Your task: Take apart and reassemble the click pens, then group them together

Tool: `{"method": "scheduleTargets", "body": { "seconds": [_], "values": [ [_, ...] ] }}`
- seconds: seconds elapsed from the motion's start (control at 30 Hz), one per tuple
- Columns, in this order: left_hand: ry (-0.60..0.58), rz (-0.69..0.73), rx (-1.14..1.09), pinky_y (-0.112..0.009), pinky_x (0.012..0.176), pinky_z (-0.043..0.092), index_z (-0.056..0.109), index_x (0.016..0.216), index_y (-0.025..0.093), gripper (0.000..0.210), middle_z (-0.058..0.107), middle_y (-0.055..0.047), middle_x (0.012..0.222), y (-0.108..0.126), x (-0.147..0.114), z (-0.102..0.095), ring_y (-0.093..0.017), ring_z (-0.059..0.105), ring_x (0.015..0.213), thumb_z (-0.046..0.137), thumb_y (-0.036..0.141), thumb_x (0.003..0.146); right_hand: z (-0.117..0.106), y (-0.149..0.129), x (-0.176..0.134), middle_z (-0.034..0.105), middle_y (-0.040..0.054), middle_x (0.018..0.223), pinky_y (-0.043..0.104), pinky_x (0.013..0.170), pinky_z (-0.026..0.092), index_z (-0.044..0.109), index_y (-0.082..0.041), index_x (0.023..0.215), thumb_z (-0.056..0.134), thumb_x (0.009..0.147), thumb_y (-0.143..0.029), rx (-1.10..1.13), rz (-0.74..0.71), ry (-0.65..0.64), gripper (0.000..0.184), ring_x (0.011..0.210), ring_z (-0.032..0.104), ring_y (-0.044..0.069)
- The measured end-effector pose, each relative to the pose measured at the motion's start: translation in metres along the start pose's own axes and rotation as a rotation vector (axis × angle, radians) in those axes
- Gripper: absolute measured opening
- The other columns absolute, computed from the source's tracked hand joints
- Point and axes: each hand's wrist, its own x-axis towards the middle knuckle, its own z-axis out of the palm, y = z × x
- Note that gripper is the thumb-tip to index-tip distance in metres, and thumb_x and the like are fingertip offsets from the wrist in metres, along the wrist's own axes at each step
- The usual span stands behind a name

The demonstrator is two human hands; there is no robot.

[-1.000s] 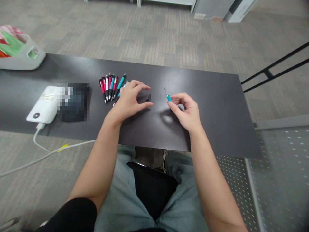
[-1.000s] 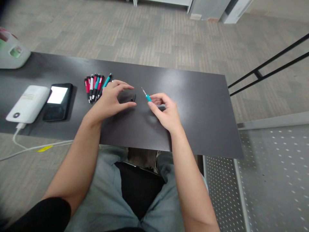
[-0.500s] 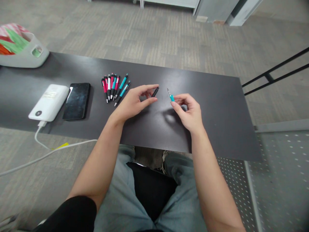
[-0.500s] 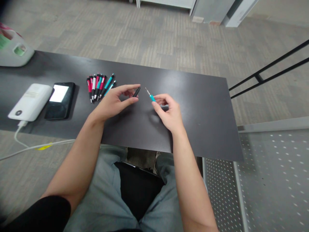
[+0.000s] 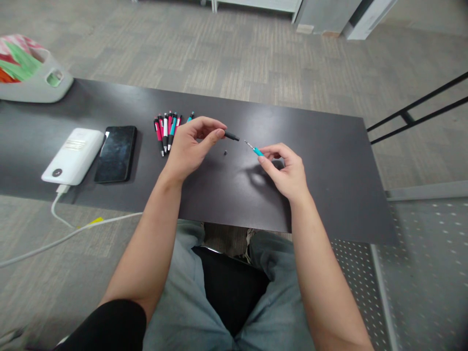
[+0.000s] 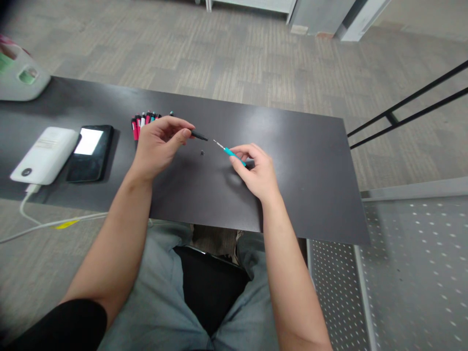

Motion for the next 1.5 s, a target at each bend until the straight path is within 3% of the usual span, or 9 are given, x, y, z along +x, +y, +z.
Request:
{"method": "scheduleTargets", "body": {
  "seconds": [0.67, 1.1, 1.5],
  "values": [
    [-0.022, -0.002, 0.056, -0.03, 0.077, 0.054, 0.079, 0.1, 0.021, 0.043, 0.078, -0.007, 0.096, -0.002, -0.002, 0.001, -0.02, 0.071, 0.085, 0.079, 0.063, 0.087, 0.0, -0.003, 0.0, 0.068, 0.0018, 0.092, 0.039, 0.082, 0.051, 0.076, -0.03, 0.105, 0.073, 0.095, -0.034, 0.012, 0.002, -0.038, 0.011, 0.083, 0.062, 0.021],
    [-0.127, -0.028, 0.052, -0.032, 0.078, 0.054, 0.08, 0.099, 0.021, 0.039, 0.078, -0.007, 0.093, 0.005, -0.006, 0.014, -0.021, 0.071, 0.084, 0.082, 0.058, 0.086, 0.002, -0.009, 0.0, 0.069, 0.0027, 0.093, 0.041, 0.084, 0.054, 0.077, -0.03, 0.107, 0.073, 0.095, -0.04, -0.015, 0.022, -0.07, 0.016, 0.084, 0.063, 0.023],
    [-0.119, -0.003, 0.002, -0.031, 0.075, 0.054, 0.075, 0.094, 0.022, 0.039, 0.076, -0.004, 0.088, 0.001, -0.006, 0.018, -0.019, 0.07, 0.079, 0.086, 0.057, 0.082, 0.005, -0.007, 0.0, 0.07, 0.0052, 0.1, 0.043, 0.085, 0.054, 0.074, -0.03, 0.111, 0.071, 0.098, -0.043, -0.016, 0.031, -0.065, 0.019, 0.089, 0.064, 0.025]
  ]
}}
